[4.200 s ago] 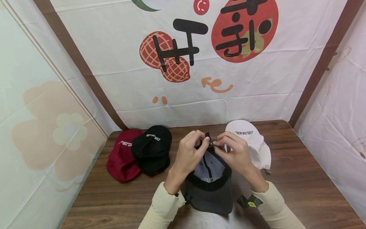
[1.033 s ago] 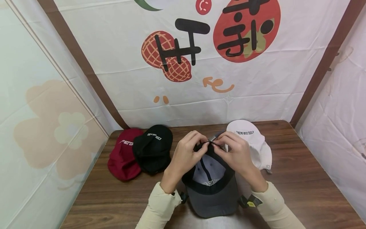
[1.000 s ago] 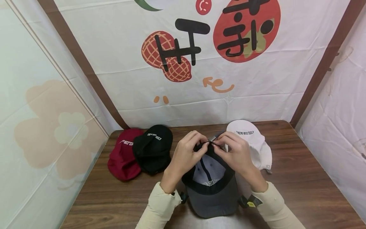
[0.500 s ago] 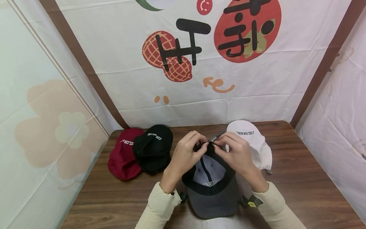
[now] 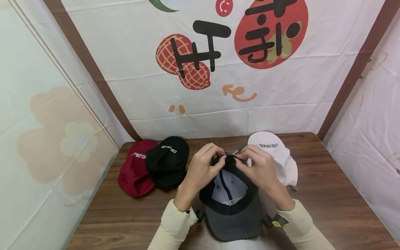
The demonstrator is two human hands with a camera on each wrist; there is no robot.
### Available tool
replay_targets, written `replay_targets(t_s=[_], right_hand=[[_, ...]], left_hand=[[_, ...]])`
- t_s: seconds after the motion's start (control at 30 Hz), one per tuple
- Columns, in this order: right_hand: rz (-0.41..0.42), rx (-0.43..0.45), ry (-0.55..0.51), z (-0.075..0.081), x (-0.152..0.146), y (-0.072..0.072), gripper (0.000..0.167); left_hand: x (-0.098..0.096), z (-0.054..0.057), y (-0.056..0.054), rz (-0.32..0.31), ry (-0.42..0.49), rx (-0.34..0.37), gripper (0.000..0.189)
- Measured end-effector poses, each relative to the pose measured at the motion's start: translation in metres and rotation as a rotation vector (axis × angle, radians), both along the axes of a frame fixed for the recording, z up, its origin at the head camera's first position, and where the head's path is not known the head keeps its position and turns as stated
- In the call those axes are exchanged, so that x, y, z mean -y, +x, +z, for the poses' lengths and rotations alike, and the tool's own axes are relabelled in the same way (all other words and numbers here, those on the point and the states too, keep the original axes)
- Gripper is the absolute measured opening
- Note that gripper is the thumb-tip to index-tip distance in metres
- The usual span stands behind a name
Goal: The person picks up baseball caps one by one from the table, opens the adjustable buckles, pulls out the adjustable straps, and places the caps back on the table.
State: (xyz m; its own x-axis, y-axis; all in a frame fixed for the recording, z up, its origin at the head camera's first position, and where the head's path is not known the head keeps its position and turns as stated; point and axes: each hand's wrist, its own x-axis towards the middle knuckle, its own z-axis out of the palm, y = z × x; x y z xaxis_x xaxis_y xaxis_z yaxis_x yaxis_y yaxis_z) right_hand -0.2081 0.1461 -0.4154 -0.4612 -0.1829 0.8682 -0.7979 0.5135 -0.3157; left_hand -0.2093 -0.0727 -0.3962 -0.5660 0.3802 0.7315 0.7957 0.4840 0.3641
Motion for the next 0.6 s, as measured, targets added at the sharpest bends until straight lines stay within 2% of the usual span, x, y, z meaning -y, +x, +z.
replay_targets(t_s=[0.6], right_hand=[[-0.008,0.04,-0.021,-0.0033,-0.0075,-0.0017,0.015]], left_hand=[[0.006,-0.0011,-0.0005,0.025,0.035,-0.019,0.008]])
